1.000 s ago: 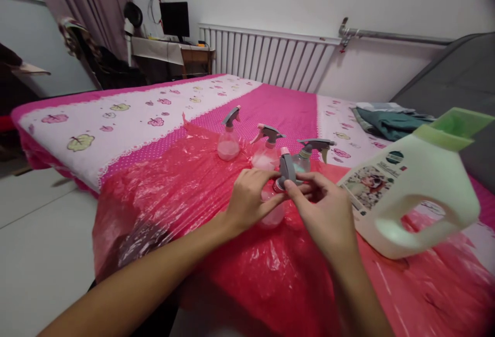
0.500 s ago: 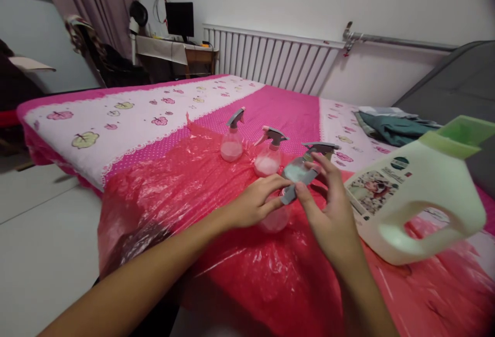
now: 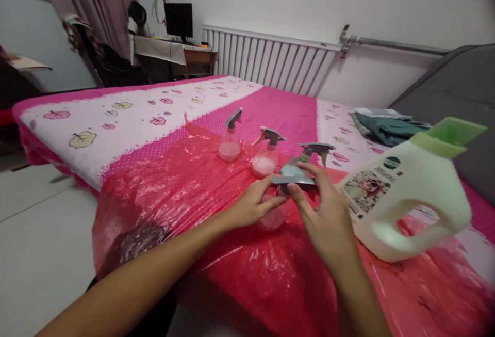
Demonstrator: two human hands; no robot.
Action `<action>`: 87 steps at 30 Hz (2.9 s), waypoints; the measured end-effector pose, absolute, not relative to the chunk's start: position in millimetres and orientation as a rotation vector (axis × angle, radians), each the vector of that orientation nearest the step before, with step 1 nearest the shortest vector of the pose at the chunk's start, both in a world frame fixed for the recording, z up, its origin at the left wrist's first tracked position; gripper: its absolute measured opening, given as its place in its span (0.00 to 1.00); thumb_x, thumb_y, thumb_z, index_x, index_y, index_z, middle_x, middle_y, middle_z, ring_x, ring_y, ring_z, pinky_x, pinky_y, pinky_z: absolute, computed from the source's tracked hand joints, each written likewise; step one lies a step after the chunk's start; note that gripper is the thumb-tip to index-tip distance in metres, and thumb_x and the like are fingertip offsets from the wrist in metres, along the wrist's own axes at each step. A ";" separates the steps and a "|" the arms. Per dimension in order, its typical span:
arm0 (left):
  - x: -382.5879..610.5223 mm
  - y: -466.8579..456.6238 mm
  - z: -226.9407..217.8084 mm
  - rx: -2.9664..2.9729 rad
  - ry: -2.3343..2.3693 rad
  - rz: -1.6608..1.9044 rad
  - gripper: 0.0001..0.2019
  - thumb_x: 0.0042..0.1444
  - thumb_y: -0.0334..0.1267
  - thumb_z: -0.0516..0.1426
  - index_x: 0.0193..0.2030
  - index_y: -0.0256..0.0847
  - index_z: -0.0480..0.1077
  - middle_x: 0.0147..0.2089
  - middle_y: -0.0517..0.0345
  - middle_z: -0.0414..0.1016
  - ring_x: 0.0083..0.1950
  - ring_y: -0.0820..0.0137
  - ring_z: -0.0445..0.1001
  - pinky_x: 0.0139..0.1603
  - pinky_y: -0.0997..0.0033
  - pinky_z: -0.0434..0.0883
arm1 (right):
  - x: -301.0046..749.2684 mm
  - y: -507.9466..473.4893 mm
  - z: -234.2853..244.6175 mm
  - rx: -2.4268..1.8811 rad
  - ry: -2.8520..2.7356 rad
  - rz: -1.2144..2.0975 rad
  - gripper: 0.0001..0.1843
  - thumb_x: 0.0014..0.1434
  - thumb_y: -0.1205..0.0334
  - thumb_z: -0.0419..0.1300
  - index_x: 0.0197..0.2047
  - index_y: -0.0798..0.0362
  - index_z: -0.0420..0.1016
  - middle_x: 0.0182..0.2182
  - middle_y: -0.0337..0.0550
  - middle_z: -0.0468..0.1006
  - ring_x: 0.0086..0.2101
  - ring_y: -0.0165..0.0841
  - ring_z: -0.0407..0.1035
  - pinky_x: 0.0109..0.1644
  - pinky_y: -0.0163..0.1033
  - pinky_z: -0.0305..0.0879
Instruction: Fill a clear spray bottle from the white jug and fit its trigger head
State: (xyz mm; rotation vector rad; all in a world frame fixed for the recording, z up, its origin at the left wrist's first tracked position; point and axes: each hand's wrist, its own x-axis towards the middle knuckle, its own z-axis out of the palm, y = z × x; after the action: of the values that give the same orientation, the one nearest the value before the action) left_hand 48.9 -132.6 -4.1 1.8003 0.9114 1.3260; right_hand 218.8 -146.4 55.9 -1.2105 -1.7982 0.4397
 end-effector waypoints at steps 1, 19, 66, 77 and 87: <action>48.4 -132.1 -4.0 1.795 0.895 1.313 0.17 0.68 0.47 0.60 0.59 0.45 0.75 0.58 0.47 0.82 0.60 0.53 0.79 0.65 0.51 0.72 | 219.9 -148.5 59.0 -1.204 -1.779 0.473 0.32 0.67 0.31 0.56 0.63 0.43 0.73 0.52 0.51 0.84 0.48 0.48 0.78 0.53 0.55 0.71; 50.2 -130.4 -11.2 1.754 0.849 1.314 0.19 0.70 0.52 0.59 0.63 0.50 0.72 0.60 0.49 0.78 0.63 0.54 0.76 0.66 0.54 0.70 | 219.4 -160.4 79.0 -1.194 -1.806 0.499 0.20 0.61 0.41 0.68 0.40 0.49 0.74 0.44 0.45 0.82 0.29 0.33 0.76 0.34 0.40 0.73; 52.2 -129.9 -21.4 1.640 0.670 1.350 0.20 0.74 0.51 0.54 0.66 0.46 0.67 0.68 0.46 0.74 0.67 0.53 0.73 0.71 0.48 0.65 | 225.6 -127.1 41.3 -1.276 -1.813 0.747 0.23 0.54 0.43 0.67 0.45 0.52 0.77 0.38 0.52 0.85 0.38 0.48 0.79 0.49 0.56 0.72; 55.2 -128.3 -18.6 1.704 0.764 1.341 0.24 0.71 0.61 0.54 0.62 0.46 0.70 0.63 0.46 0.76 0.66 0.54 0.73 0.70 0.49 0.65 | 238.0 -131.5 48.9 -1.175 -1.903 0.840 0.12 0.60 0.60 0.63 0.47 0.51 0.80 0.43 0.50 0.88 0.42 0.44 0.82 0.54 0.55 0.73; 55.4 -131.2 -14.4 1.693 0.804 1.304 0.26 0.74 0.60 0.50 0.63 0.43 0.72 0.62 0.45 0.77 0.64 0.53 0.74 0.69 0.50 0.66 | 233.7 -129.7 43.4 -1.286 -1.877 0.704 0.19 0.60 0.43 0.67 0.41 0.51 0.78 0.37 0.51 0.87 0.34 0.44 0.80 0.44 0.52 0.73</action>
State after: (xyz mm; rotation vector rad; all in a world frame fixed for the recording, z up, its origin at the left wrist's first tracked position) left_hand 55.4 -131.2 -14.4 1.6935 0.8041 1.3041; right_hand 233.7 -129.7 43.4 -1.2860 -1.8768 0.7041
